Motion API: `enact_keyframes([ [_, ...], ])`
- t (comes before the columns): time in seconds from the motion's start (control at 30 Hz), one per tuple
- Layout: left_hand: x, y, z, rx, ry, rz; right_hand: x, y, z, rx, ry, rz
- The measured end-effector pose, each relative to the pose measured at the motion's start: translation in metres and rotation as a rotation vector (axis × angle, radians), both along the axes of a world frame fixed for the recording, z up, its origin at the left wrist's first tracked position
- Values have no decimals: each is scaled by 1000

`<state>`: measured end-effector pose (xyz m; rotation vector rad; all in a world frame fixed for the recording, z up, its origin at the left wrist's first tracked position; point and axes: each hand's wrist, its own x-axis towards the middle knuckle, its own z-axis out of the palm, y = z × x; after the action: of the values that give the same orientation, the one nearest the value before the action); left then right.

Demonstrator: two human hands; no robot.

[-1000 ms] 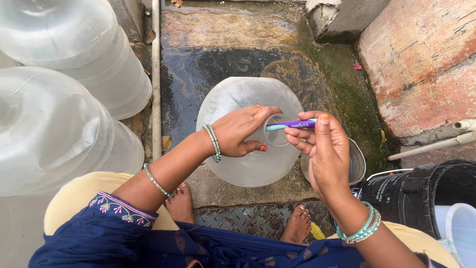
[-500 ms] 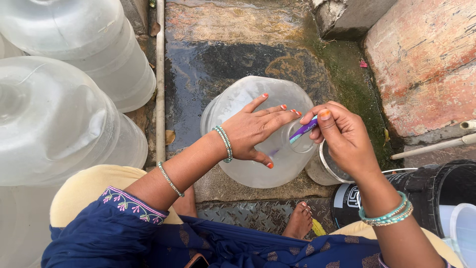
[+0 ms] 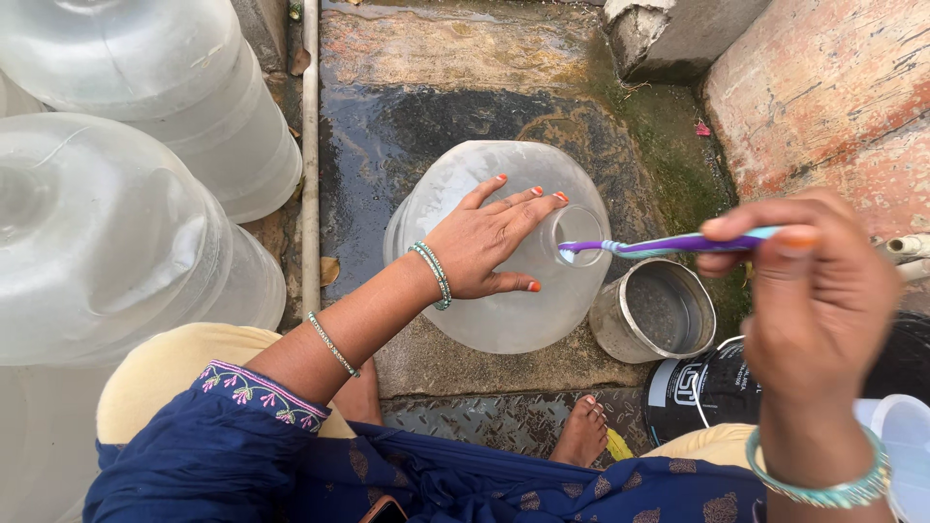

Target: The person cleans a large transparent water dispenser bottle using a toothbrush and a green sponge. They scrub the inside neck and rim with the toothbrush, then wipe the exterior surface with the sponge.

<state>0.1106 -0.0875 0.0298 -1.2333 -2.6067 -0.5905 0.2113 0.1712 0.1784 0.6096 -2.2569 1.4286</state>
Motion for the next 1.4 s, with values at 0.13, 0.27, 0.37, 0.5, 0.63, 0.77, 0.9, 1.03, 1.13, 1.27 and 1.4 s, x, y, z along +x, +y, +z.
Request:
enact_keyframes([
  [0.13,4,2,-1,10,16,-18,-38,-19,-39,56,-181,70],
  [0.27,7,1,-3,12,20,-19,-47,-27,-36,57,-244,76],
  [0.37,7,-1,-4,19,25,-5,-25,-15,-3,-17,-100,57],
  [0.5,4,-1,2,30,15,-21,1,4,17,44,44,13],
  [0.63,-1,-2,13,-36,-63,-73,-24,6,-17,50,-57,50],
  [0.77,-4,-6,21,-48,-55,-123,-53,-6,-47,4,-204,110],
  [0.9,-2,-10,24,-104,-56,-111,-43,0,-29,-118,-186,101],
  [1.03,-1,-10,23,-41,-71,-114,-10,24,5,-160,-1,53],
  [1.13,-1,-8,24,-40,-79,-80,-4,17,-1,-89,9,-23],
  [1.27,1,-5,26,-58,-54,-40,-27,-20,-27,41,-97,13],
  [1.4,5,2,24,-38,-36,-24,-33,-23,-18,-32,-172,-19],
])
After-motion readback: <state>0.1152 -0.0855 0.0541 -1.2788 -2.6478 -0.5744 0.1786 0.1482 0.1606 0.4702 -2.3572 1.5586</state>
